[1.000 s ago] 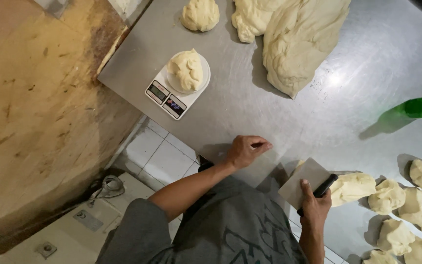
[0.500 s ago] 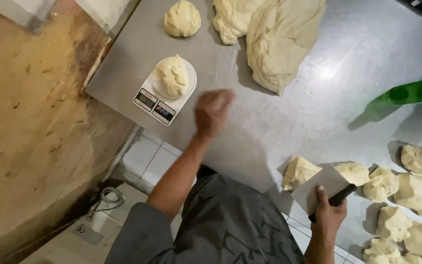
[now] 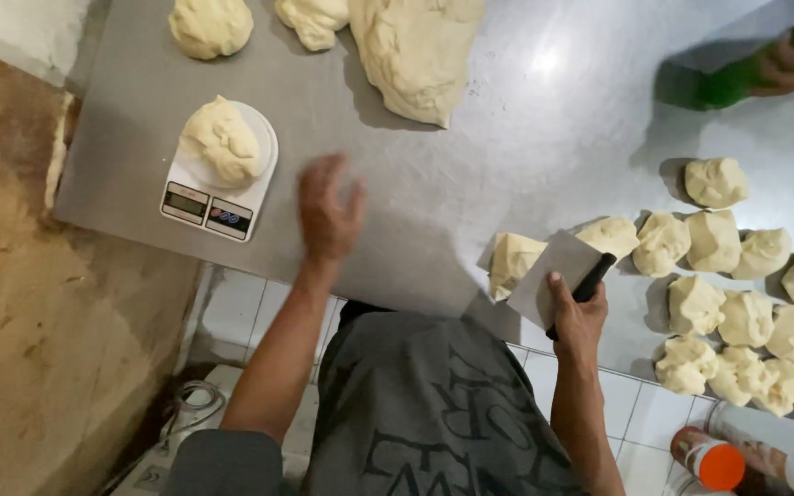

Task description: Divide and weigh dough pieces on a scale and shape them into balls.

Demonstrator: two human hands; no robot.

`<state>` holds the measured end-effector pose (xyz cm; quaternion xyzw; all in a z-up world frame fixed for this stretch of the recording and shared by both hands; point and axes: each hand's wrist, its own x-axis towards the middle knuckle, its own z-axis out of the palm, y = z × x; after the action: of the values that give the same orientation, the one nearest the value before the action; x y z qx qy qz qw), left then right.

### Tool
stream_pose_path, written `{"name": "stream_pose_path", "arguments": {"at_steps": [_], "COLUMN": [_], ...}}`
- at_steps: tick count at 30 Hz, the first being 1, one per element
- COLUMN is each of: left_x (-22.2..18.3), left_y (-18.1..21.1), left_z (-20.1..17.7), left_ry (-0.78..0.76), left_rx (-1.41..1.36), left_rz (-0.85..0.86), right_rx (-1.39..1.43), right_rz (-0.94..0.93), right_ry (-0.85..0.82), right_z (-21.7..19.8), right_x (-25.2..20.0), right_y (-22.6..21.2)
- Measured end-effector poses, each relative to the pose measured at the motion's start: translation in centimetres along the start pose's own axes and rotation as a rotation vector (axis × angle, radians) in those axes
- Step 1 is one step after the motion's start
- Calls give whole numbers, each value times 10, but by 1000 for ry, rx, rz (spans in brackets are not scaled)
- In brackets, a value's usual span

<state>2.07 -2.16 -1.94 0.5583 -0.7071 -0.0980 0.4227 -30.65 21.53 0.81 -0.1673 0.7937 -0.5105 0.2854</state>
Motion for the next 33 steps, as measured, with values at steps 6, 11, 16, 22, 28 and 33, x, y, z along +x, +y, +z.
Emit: {"name": "stream_pose_path", "arguments": {"at_steps": [6, 11, 16, 22, 28, 33], "left_x": [-119, -195, -169, -149, -124, -123], "left_y": [113, 111, 105, 97, 100, 91], "left_z": [97, 166, 133, 108, 79, 71], "left_ry": [-925, -782, -893, -968, -1035, -851], "left_rx": [-321, -182, -311, -443, -423, -588], "left_rz": [232, 516, 310, 57, -179, -165], "right_rx": [-13, 85, -151, -556, -632, -404], "right_rz": [-20, -34, -75, -167, -214, 10], "right_ry": [-39, -67, -122, -251, -287, -237], "right_z": [-10, -9, -13, 2, 35, 60], "right_x": [1, -11, -17, -10, -13, -19], "right_y": [7, 7, 12, 10, 1, -8]}}
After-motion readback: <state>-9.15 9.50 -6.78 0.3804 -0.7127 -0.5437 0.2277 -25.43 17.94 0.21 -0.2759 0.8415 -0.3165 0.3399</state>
